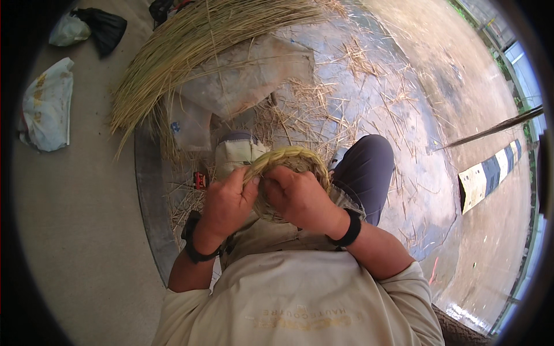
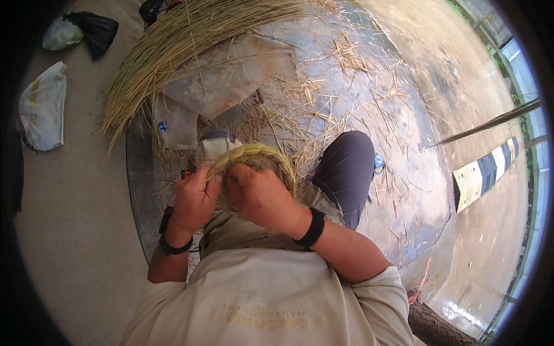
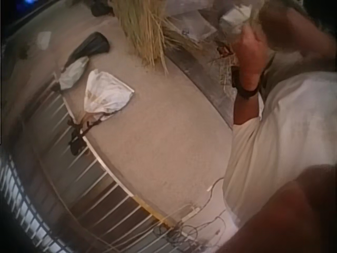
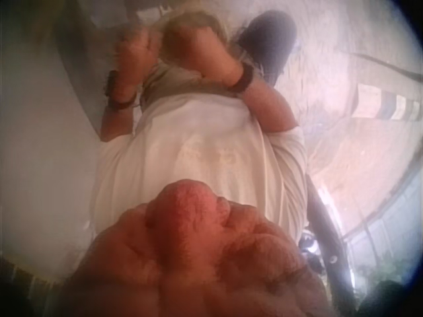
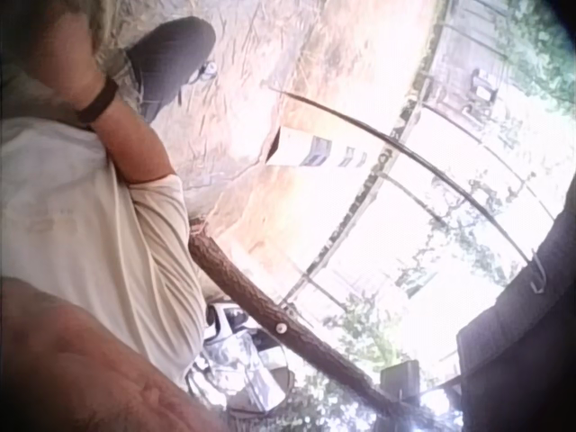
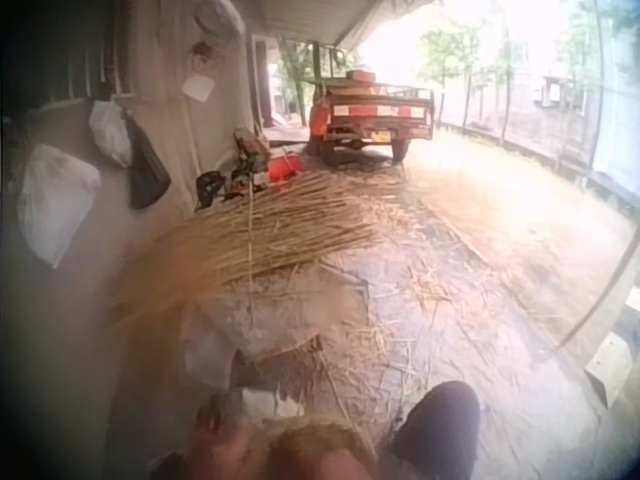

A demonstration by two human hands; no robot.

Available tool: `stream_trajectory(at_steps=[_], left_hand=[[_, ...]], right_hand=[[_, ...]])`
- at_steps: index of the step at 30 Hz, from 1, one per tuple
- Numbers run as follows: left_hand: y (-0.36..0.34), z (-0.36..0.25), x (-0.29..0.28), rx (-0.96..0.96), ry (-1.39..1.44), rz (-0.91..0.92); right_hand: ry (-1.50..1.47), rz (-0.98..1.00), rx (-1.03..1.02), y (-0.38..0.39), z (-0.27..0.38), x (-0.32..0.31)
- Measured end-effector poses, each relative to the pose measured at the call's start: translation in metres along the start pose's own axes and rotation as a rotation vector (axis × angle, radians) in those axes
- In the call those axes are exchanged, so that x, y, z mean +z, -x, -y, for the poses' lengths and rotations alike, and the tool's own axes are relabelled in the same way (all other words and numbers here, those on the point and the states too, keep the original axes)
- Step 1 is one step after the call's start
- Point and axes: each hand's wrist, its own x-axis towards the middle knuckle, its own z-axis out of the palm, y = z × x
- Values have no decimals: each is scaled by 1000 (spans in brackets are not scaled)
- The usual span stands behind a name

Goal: The person is weaving a circular basket or base using dried straw or grass fibers and a needle with thread.

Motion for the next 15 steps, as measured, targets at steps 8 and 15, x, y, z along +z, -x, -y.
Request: stream_trajectory(at_steps=[8, 15], left_hand=[[-8, 15, -5, 30, -12, -94], [-14, 6, -16, 321, -197, 47]], right_hand=[[-151, 210, 179, 13, 13, -20], [229, -3, -14, 2, 33, -40]])
